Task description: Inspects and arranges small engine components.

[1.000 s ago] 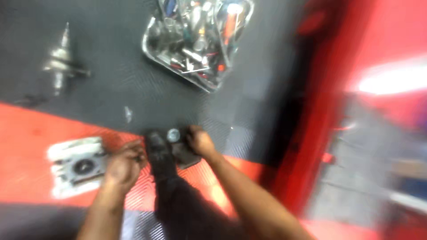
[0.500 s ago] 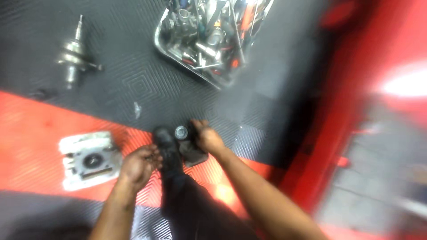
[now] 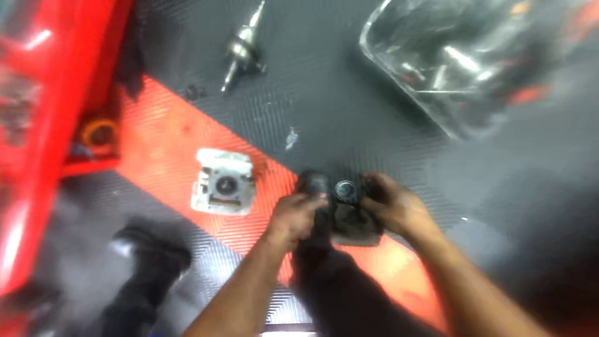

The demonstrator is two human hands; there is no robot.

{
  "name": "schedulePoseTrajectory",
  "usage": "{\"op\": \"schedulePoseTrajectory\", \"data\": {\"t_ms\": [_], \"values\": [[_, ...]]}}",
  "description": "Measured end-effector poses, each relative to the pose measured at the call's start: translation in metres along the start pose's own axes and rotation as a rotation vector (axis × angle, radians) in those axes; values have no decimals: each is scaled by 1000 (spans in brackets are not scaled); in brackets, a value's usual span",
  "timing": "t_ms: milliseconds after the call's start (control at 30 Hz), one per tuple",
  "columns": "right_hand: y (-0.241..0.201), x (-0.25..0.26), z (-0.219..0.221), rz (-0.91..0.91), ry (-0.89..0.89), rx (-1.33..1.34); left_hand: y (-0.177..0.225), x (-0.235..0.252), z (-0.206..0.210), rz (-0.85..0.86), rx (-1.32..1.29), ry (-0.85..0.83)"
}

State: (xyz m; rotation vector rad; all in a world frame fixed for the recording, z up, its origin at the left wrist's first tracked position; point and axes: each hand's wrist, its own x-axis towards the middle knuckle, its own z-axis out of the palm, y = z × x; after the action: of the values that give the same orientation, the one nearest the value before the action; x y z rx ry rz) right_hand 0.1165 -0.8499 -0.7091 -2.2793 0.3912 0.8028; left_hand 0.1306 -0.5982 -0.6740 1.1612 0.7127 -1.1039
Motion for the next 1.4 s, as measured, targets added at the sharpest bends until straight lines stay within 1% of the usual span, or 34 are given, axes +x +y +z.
{"op": "schedulePoseTrajectory", "data": {"t_ms": [67,133,200,267,333,400,467,533,567,633,667,700,800,867,900,967,1033,1100,1233,1333,1400], "values": [[-33,-17,-7,-113,-133,114,5,-7,4,51,223,-3],[-61,-28,-5,-200,-237,217,13,-13,6,92,359,-15],[-77,-28,-3,-247,-274,247,12,-4,1,126,338,0],[-84,-22,0,-236,-285,214,9,0,-10,155,339,53],[-87,-17,2,-179,-308,177,5,-3,-21,157,336,141],[-91,-13,2,-112,-352,200,1,-8,-29,154,260,177],[-95,-11,0,-102,-383,229,0,-11,-35,127,176,107],[-103,-11,1,-110,-384,211,1,-15,-38,135,111,19],[-108,-11,1,-114,-378,184,2,-15,-38,159,125,-7],[-115,-10,-1,-120,-387,169,8,-14,-41,173,250,-13],[-117,-10,-2,-117,-412,202,10,-13,-40,174,263,-16],[-116,-9,-3,-112,-450,296,10,-12,-40,192,229,-33],[-104,-3,-10,-39,-588,725,10,-10,-41,217,8,-137],[-99,0,-12,-4,-583,842,12,-9,-44,210,-48,-203],[-100,0,-12,12,-551,827,15,-8,-45,207,10,-208],[-103,-2,-10,16,-481,714,22,-6,-47,223,197,-200],[-104,-1,-8,-25,-430,644,27,-3,-49,241,336,-205],[-104,-1,-7,-69,-413,640,33,1,-50,230,407,-225],[-98,2,-10,-137,-457,658,37,8,-48,178,350,-294],[-92,1,-16,-216,-487,575,38,12,-46,184,335,-344],[-89,0,-18,-258,-468,554,39,14,-45,189,329,-368]]}}
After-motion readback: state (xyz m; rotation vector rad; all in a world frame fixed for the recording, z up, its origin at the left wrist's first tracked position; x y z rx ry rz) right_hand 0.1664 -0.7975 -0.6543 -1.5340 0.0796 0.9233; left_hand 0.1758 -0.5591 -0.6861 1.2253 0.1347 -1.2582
